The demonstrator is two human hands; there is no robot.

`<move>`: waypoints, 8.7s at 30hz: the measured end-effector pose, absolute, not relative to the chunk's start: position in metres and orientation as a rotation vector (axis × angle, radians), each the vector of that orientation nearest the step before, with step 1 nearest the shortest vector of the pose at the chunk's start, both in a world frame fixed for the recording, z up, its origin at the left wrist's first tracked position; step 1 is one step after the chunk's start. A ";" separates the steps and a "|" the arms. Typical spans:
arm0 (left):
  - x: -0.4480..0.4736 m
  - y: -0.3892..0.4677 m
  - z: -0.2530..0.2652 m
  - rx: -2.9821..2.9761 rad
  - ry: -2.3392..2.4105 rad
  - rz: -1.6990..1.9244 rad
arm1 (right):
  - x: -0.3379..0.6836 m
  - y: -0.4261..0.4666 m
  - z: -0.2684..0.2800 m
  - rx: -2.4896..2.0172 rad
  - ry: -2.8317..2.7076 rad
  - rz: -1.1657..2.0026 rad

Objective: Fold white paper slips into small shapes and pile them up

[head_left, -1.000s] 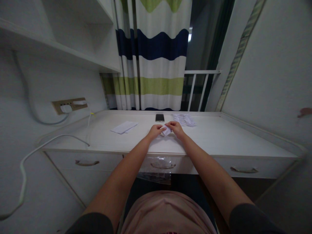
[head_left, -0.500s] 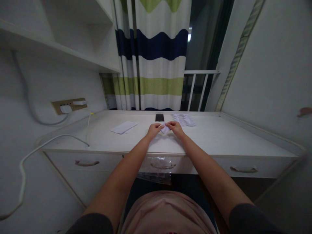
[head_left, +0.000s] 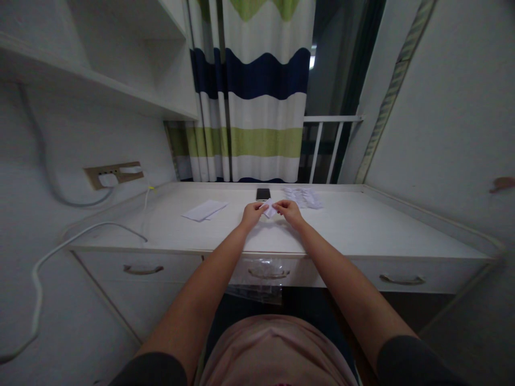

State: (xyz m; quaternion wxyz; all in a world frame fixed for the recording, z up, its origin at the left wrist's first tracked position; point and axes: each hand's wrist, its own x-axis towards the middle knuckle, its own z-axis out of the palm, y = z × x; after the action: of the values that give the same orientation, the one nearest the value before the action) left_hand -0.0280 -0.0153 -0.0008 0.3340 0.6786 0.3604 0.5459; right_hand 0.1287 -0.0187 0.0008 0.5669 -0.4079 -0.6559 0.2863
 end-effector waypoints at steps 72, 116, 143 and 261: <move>-0.025 -0.013 -0.012 1.892 0.944 1.371 | 0.125 -0.020 -0.005 -0.986 -1.507 0.873; -0.024 -0.030 -0.001 2.300 1.264 1.324 | 0.121 -0.018 -0.009 -0.782 -1.623 0.872; -0.021 -0.017 0.000 1.426 0.882 1.426 | 0.126 -0.019 -0.007 -0.810 -1.504 0.876; -0.025 -0.008 -0.009 1.783 0.861 1.396 | 0.127 -0.015 -0.010 -0.937 -1.722 0.386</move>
State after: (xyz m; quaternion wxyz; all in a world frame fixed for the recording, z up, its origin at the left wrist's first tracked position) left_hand -0.0250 -0.0079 -0.0091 0.3519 0.6889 0.3327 0.5393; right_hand 0.1268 -0.0145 -0.0099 0.5410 -0.3946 -0.7247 0.1626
